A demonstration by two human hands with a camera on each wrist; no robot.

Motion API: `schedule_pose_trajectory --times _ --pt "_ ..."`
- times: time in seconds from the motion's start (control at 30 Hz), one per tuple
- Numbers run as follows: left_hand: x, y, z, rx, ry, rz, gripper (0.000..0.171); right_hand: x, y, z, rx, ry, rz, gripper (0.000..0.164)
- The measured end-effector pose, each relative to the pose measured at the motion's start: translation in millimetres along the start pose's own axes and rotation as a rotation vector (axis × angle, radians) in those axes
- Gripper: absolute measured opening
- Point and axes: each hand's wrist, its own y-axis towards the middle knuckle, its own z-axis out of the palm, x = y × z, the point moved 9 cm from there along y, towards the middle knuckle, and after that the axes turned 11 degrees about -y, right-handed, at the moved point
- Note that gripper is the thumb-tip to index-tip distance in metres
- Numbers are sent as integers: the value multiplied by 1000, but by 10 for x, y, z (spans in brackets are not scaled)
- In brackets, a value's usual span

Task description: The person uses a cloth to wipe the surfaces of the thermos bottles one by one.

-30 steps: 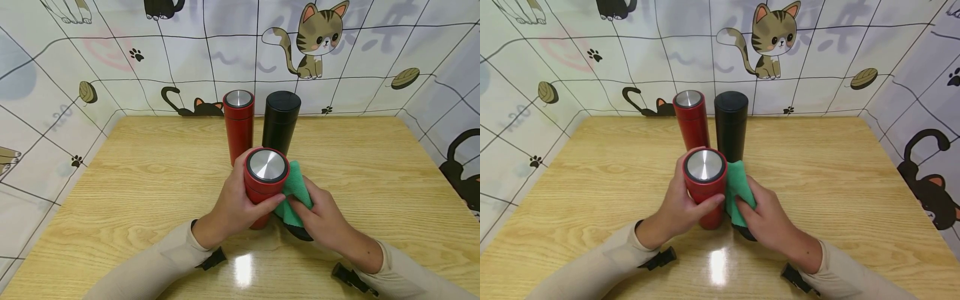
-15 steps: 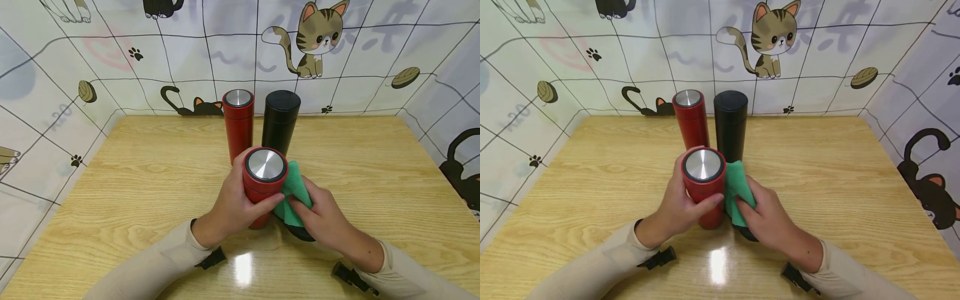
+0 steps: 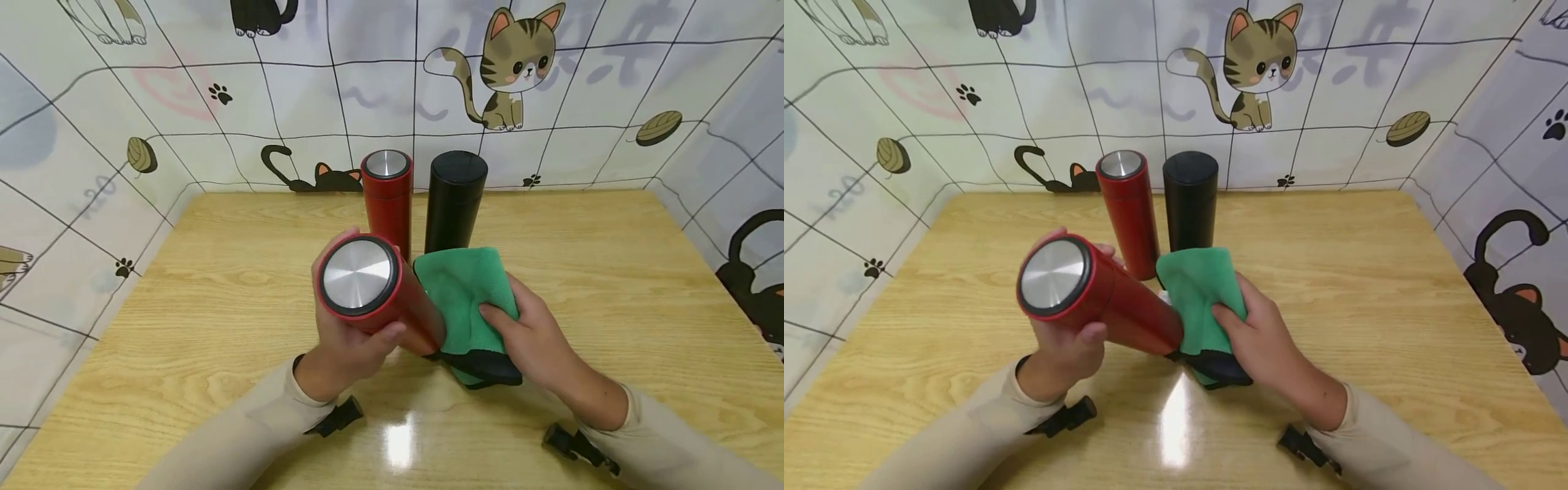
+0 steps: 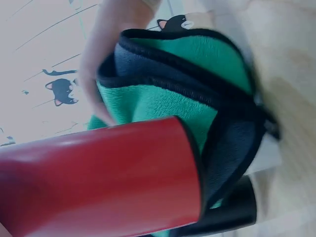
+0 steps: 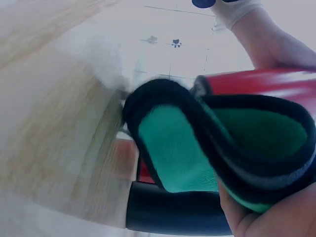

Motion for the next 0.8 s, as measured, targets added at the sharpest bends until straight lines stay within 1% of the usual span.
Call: schedule_pose_trajectory --times 0.03,0.1,0.17,0.23,0.33,0.4,0.47,0.6,0.7,0.8 --pt "-42 15 -9 -8 -37 40 83 -30 12 5 16 41 20 49" --pt "-104 45 -27 -18 -95 100 82 -81 35 22 50 118 57 49" --pt "-138 66 -41 -23 -125 135 82 -121 49 55 88 197 93 50" --pt "-154 71 -48 -25 -133 154 83 -145 52 109 138 288 122 51" --pt "-149 58 -41 -24 -143 157 83 -156 35 208 224 427 160 54" --pt "-150 51 -30 -23 -147 161 83 -157 22 251 264 486 177 55" --pt "-150 53 -23 -17 -148 164 83 -163 18 264 278 519 196 56" --pt "-153 61 -21 -5 -151 179 81 -178 25 260 274 552 219 54" --pt "-158 54 -20 2 -154 182 81 -170 22 282 285 583 214 52" --pt "-168 48 -9 14 -156 172 82 -155 10 322 310 601 203 52"
